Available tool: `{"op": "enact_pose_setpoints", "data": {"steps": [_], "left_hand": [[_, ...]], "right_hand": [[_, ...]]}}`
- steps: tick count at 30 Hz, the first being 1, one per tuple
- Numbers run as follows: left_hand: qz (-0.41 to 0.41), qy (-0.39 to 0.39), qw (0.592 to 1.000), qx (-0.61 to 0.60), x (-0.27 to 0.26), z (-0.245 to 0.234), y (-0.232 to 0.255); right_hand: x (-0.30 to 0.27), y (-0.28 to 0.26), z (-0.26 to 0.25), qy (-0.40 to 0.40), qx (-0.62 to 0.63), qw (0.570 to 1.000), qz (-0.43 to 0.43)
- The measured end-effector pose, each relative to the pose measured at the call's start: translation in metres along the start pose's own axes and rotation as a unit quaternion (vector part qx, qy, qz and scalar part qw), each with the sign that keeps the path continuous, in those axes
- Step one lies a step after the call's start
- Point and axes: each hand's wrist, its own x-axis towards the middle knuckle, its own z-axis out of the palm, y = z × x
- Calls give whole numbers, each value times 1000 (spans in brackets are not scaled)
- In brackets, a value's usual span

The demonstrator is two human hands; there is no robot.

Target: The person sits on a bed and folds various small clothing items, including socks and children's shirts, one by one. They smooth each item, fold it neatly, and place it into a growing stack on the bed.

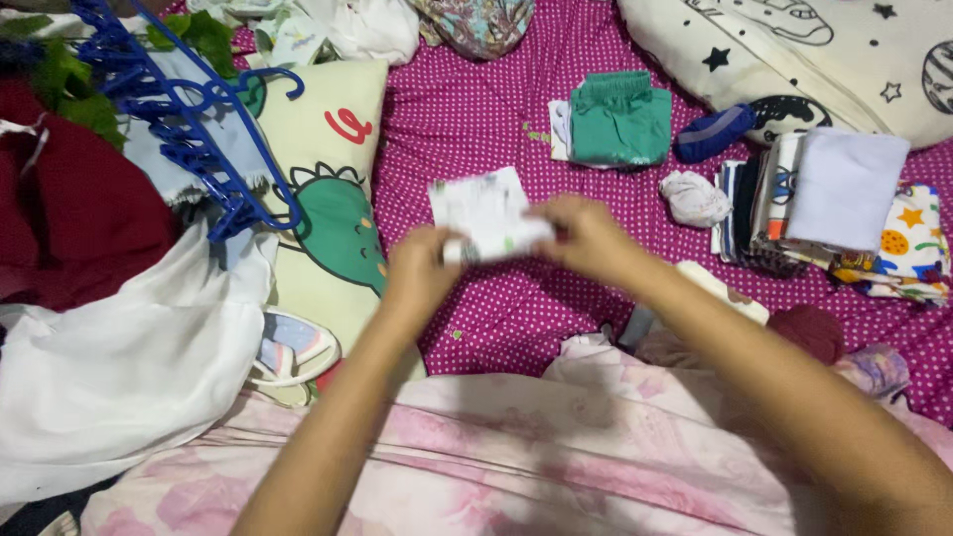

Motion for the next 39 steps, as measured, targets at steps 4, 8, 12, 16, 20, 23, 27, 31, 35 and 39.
{"op": "enact_pose_setpoints", "data": {"steps": [4, 8, 12, 16, 20, 23, 27, 31, 35, 39], "left_hand": [[-57, -89, 994, -13, -58, 25, -9], [-45, -114, 992, -18, -72, 26, -15], [92, -98, 988, -76, -51, 20, -24], [-225, -139, 962, -69, -28, 39, -42], [-155, 57, 954, -250, 1, 75, -51], [-235, 97, 959, -125, 15, 98, -52], [-278, 106, 954, -36, 20, 113, -53], [-240, 139, 961, -14, 17, 115, -56], [-201, 149, 968, -18, 12, 111, -54], [-198, 131, 968, 76, 8, 102, -43]], "right_hand": [[-33, 20, 33, -105, -26, 993, -38], [-36, 27, 37, -255, -9, 956, 142], [-25, 34, 26, -290, 70, 944, 139], [-2, 63, 30, -190, 152, 955, 167], [32, 90, 72, 9, 194, 956, 219], [49, 106, 110, 128, 104, 965, 205], [58, 115, 137, 202, 23, 969, 141], [66, 104, 130, 209, 49, 969, 122], [72, 80, 108, 198, 45, 974, 102], [66, 49, 101, 161, -197, 967, 34]]}}
